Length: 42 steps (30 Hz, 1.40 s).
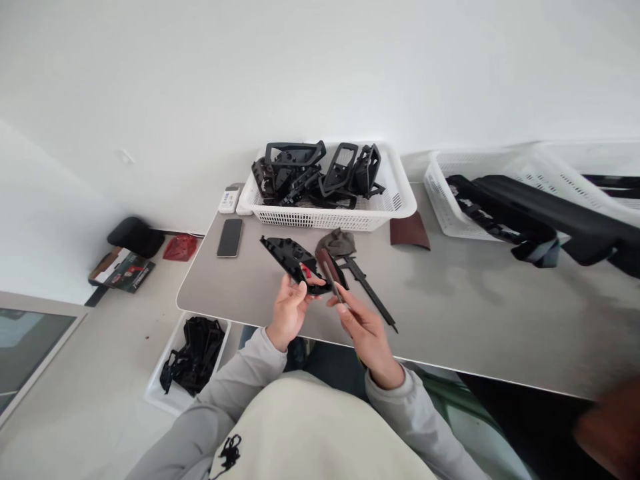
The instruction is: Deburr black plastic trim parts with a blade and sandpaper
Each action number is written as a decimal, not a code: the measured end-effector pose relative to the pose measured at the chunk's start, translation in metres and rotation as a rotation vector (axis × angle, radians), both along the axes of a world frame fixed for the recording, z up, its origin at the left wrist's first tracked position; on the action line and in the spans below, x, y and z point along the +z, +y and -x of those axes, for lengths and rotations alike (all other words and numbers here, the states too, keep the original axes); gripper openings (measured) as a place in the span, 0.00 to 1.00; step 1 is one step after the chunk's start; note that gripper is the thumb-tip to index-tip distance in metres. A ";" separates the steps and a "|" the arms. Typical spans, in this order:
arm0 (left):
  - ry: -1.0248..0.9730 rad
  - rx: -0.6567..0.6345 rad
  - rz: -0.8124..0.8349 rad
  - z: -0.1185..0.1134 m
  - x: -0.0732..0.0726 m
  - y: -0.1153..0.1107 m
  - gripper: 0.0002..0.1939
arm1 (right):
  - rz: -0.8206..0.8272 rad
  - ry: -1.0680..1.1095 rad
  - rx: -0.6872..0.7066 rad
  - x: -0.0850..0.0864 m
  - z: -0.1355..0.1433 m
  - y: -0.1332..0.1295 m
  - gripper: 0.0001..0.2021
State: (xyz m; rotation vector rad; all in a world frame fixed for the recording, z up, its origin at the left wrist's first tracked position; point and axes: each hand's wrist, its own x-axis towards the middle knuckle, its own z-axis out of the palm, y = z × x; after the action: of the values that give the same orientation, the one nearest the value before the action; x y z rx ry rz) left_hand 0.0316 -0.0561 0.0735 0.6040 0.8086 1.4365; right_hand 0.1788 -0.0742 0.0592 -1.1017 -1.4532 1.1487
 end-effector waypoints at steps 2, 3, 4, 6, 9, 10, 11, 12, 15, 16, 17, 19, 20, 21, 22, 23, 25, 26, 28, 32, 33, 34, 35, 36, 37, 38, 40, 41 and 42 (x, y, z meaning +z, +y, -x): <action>0.031 0.055 -0.019 0.002 -0.001 0.001 0.22 | -0.109 -0.135 0.032 0.007 -0.005 -0.002 0.21; 0.052 0.072 -0.030 0.002 -0.001 0.002 0.22 | -0.145 -0.205 0.051 0.010 -0.007 -0.004 0.21; 0.075 0.082 -0.041 0.003 -0.001 0.002 0.23 | -0.172 -0.276 0.067 0.012 -0.008 -0.005 0.20; 0.123 0.082 -0.062 0.005 -0.003 0.002 0.22 | -0.210 -0.407 0.074 0.016 -0.009 -0.008 0.20; 0.169 0.096 -0.078 0.008 -0.005 0.001 0.20 | -0.250 -0.545 0.034 0.017 -0.011 -0.012 0.20; 0.182 0.107 -0.081 0.009 -0.006 0.001 0.20 | -0.258 -0.574 0.025 0.017 -0.011 -0.012 0.20; 0.196 0.122 -0.085 0.010 -0.007 0.001 0.19 | -0.264 -0.596 0.021 0.017 -0.012 -0.012 0.20; 0.210 0.138 -0.088 0.011 -0.008 0.002 0.19 | -0.268 -0.612 0.019 0.017 -0.013 -0.013 0.20; 0.244 0.154 -0.092 0.013 -0.009 0.003 0.20 | -0.282 -0.615 0.015 0.019 -0.014 -0.012 0.20; 0.245 0.150 -0.094 0.013 -0.008 0.003 0.20 | -0.287 -0.611 0.015 0.020 -0.014 -0.012 0.20; 0.238 0.144 -0.096 0.013 -0.008 0.003 0.20 | -0.291 -0.608 0.018 0.020 -0.013 -0.011 0.20; 0.217 0.140 -0.095 0.012 -0.006 0.003 0.19 | -0.298 -0.605 0.038 0.021 -0.012 -0.011 0.20; 0.204 0.143 -0.091 0.012 -0.005 0.003 0.19 | -0.299 -0.605 0.051 0.022 -0.012 -0.010 0.20; 0.189 0.147 -0.088 0.012 -0.004 0.003 0.19 | -0.298 -0.600 0.063 0.022 -0.012 -0.010 0.20; 0.174 0.149 -0.085 0.013 -0.002 0.003 0.19 | -0.295 -0.591 0.075 0.022 -0.012 -0.010 0.19; 0.159 0.148 -0.083 0.013 0.000 0.004 0.19 | -0.291 -0.578 0.086 0.021 -0.012 -0.010 0.19; 0.135 0.140 -0.076 0.014 0.003 0.004 0.20 | -0.286 -0.544 0.101 0.022 -0.012 -0.010 0.19; 0.129 0.133 -0.072 0.014 0.004 0.005 0.20 | -0.286 -0.528 0.101 0.022 -0.011 -0.010 0.19; 0.124 0.126 -0.071 0.013 0.006 0.005 0.20 | -0.296 -0.518 0.083 0.023 -0.010 -0.009 0.20; 0.128 0.143 -0.081 0.012 0.006 0.005 0.19 | -0.322 -0.592 0.028 0.022 -0.009 -0.009 0.20; 0.132 0.154 -0.081 0.013 0.006 0.005 0.19 | -0.326 -0.609 0.017 0.021 -0.010 -0.009 0.19; 0.138 0.162 -0.081 0.014 0.006 0.006 0.20 | -0.330 -0.618 0.007 0.021 -0.011 -0.009 0.19; 0.145 0.167 -0.083 0.015 0.006 0.006 0.20 | -0.336 -0.620 -0.003 0.020 -0.011 -0.010 0.19; 0.153 0.167 -0.086 0.016 0.005 0.006 0.20 | -0.343 -0.617 -0.013 0.019 -0.011 -0.010 0.19; 0.165 0.160 -0.089 0.016 0.005 0.006 0.20 | -0.351 -0.614 -0.022 0.019 -0.011 -0.010 0.19; 0.180 0.151 -0.090 0.017 0.005 0.006 0.19 | -0.360 -0.611 -0.030 0.019 -0.010 -0.010 0.19; 0.212 0.140 -0.090 0.017 0.004 0.005 0.19 | -0.374 -0.615 -0.039 0.019 -0.008 -0.010 0.19; 0.225 0.139 -0.088 0.016 0.004 0.005 0.19 | -0.376 -0.620 -0.039 0.018 -0.007 -0.010 0.19; 0.234 0.136 -0.084 0.016 0.003 0.004 0.19 | -0.370 -0.622 -0.035 0.018 -0.007 -0.009 0.19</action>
State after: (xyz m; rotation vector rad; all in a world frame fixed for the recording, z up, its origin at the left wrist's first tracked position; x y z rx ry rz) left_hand 0.0154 -0.0517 0.0767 0.8046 0.9926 1.5481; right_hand 0.1853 -0.0836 0.0774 -1.2639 -2.0099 0.4827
